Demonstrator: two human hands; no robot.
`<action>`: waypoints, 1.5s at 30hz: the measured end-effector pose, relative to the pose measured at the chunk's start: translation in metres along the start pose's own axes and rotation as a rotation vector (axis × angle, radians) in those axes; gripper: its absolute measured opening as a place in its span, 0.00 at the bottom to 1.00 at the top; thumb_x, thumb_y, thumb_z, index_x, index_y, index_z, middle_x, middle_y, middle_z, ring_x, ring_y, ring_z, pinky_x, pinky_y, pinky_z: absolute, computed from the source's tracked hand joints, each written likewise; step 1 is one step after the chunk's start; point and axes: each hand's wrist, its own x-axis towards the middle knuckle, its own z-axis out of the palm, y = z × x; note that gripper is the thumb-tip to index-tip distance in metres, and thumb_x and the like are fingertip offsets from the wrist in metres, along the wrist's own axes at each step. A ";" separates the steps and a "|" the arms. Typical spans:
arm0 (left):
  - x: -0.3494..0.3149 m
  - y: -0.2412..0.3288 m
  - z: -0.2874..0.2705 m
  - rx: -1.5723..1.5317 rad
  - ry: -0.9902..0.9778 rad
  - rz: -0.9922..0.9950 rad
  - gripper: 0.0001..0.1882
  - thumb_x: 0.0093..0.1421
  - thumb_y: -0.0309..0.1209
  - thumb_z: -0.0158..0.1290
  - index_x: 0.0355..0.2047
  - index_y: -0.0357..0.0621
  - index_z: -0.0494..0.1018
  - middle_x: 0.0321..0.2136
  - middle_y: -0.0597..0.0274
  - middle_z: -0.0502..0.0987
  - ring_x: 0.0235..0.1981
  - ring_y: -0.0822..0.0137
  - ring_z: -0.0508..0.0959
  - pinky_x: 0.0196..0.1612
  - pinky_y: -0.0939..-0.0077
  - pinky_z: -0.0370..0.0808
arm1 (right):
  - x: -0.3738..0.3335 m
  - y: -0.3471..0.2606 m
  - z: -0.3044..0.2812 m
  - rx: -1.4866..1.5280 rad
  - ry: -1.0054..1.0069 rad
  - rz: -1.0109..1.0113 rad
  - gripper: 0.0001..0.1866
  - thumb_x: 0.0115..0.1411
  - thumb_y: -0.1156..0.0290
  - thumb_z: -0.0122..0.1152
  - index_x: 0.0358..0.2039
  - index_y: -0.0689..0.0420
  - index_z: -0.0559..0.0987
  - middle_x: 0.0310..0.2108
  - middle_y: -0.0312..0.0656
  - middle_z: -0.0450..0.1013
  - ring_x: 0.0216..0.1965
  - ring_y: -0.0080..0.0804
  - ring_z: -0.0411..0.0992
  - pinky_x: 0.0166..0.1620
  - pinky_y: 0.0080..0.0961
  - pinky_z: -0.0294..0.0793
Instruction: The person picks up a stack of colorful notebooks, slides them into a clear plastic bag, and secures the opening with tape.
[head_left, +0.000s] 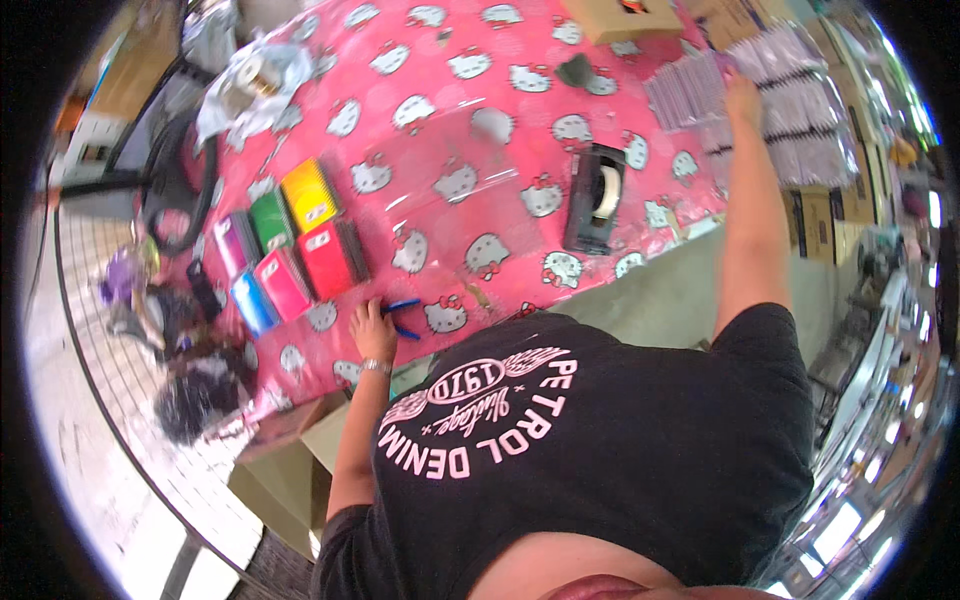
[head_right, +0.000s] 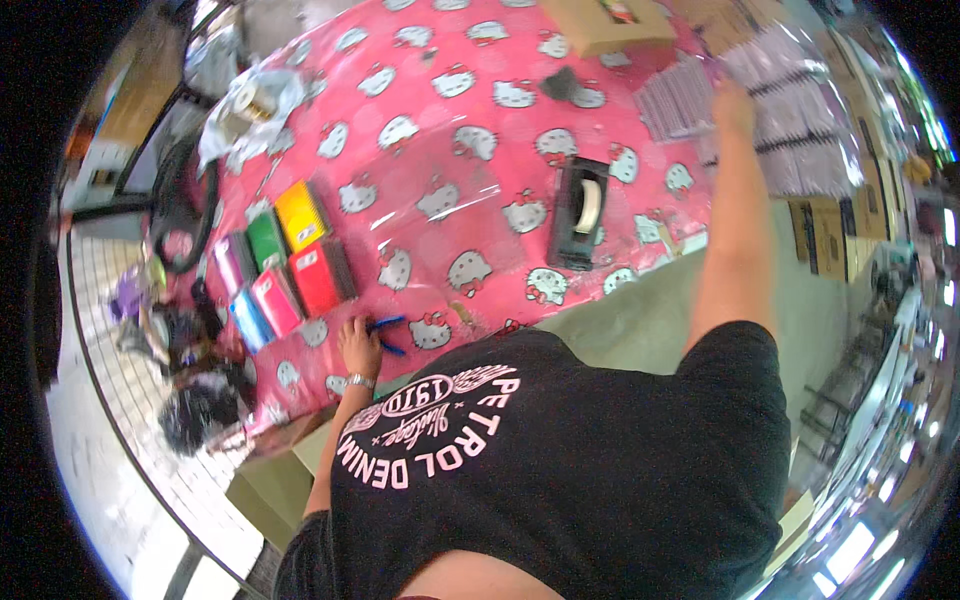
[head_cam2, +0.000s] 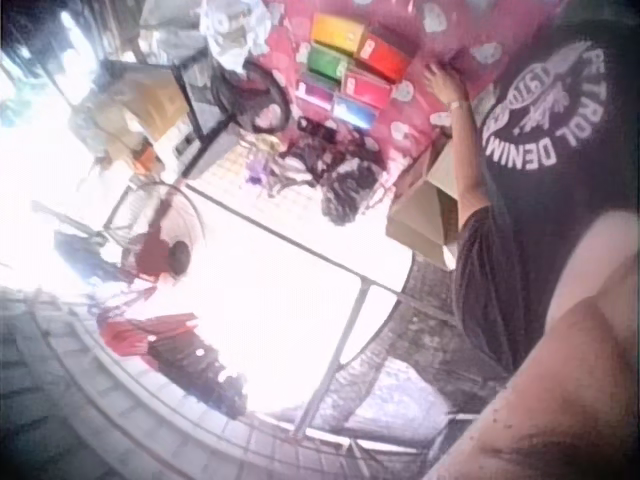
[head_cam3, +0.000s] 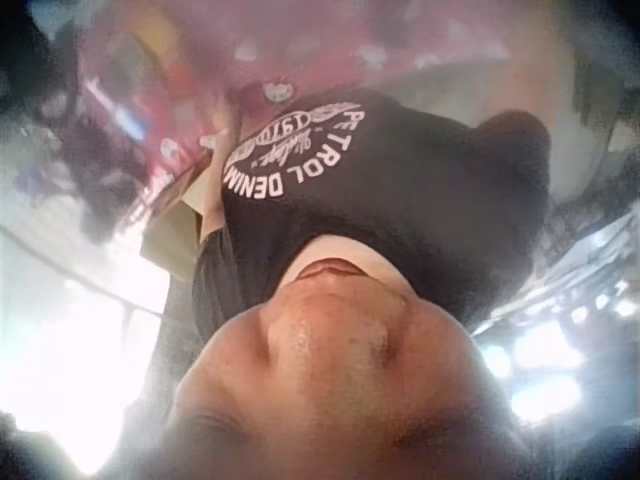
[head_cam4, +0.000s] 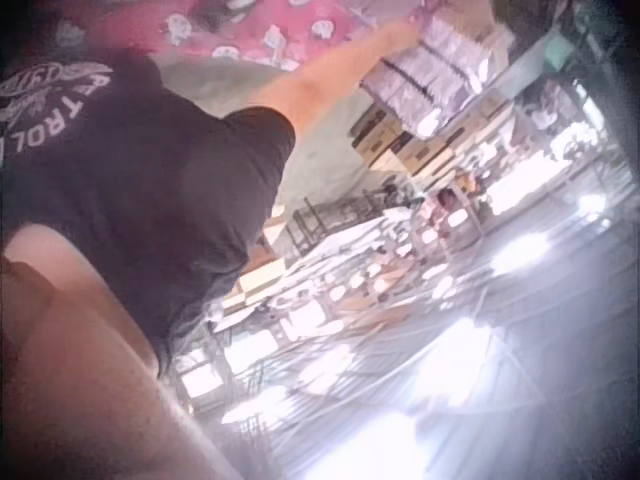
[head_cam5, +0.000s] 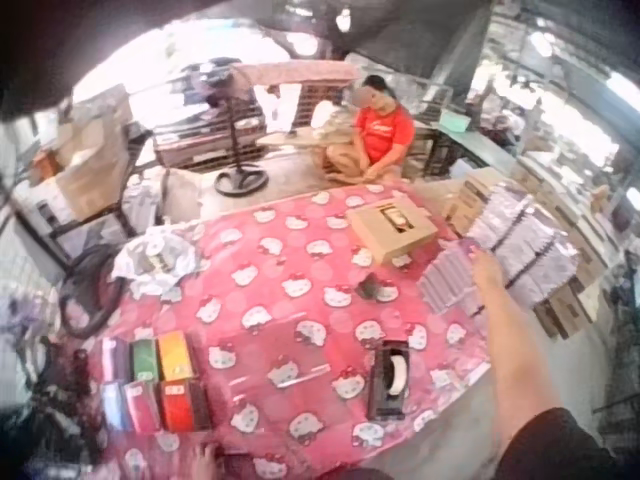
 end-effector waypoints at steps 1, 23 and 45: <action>0.005 0.000 -0.003 -0.012 -0.046 -0.029 0.16 0.52 0.33 0.53 0.43 0.49 0.69 0.42 0.55 0.69 0.47 0.50 0.67 0.48 0.54 0.64 | 0.002 -0.010 -0.003 -0.014 -0.071 0.086 0.18 0.61 0.59 0.45 0.49 0.49 0.75 0.47 0.44 0.71 0.48 0.44 0.69 0.51 0.40 0.67; 0.067 0.044 -0.036 -1.037 0.100 -0.235 0.09 0.53 0.27 0.55 0.35 0.38 0.73 0.31 0.49 0.73 0.33 0.53 0.75 0.36 0.63 0.72 | -0.297 -0.387 0.014 0.525 -1.337 -1.016 0.25 0.48 0.78 0.50 0.48 0.45 0.77 0.43 0.50 0.70 0.47 0.45 0.68 0.52 0.35 0.67; 0.160 -0.161 -0.152 -0.409 0.831 -0.338 0.10 0.52 0.31 0.57 0.32 0.39 0.74 0.30 0.51 0.74 0.38 0.50 0.72 0.44 0.59 0.68 | -0.250 -0.681 -0.039 0.688 -0.828 -0.603 0.27 0.54 0.45 0.57 0.33 0.60 0.80 0.33 0.51 0.76 0.35 0.46 0.76 0.38 0.39 0.74</action>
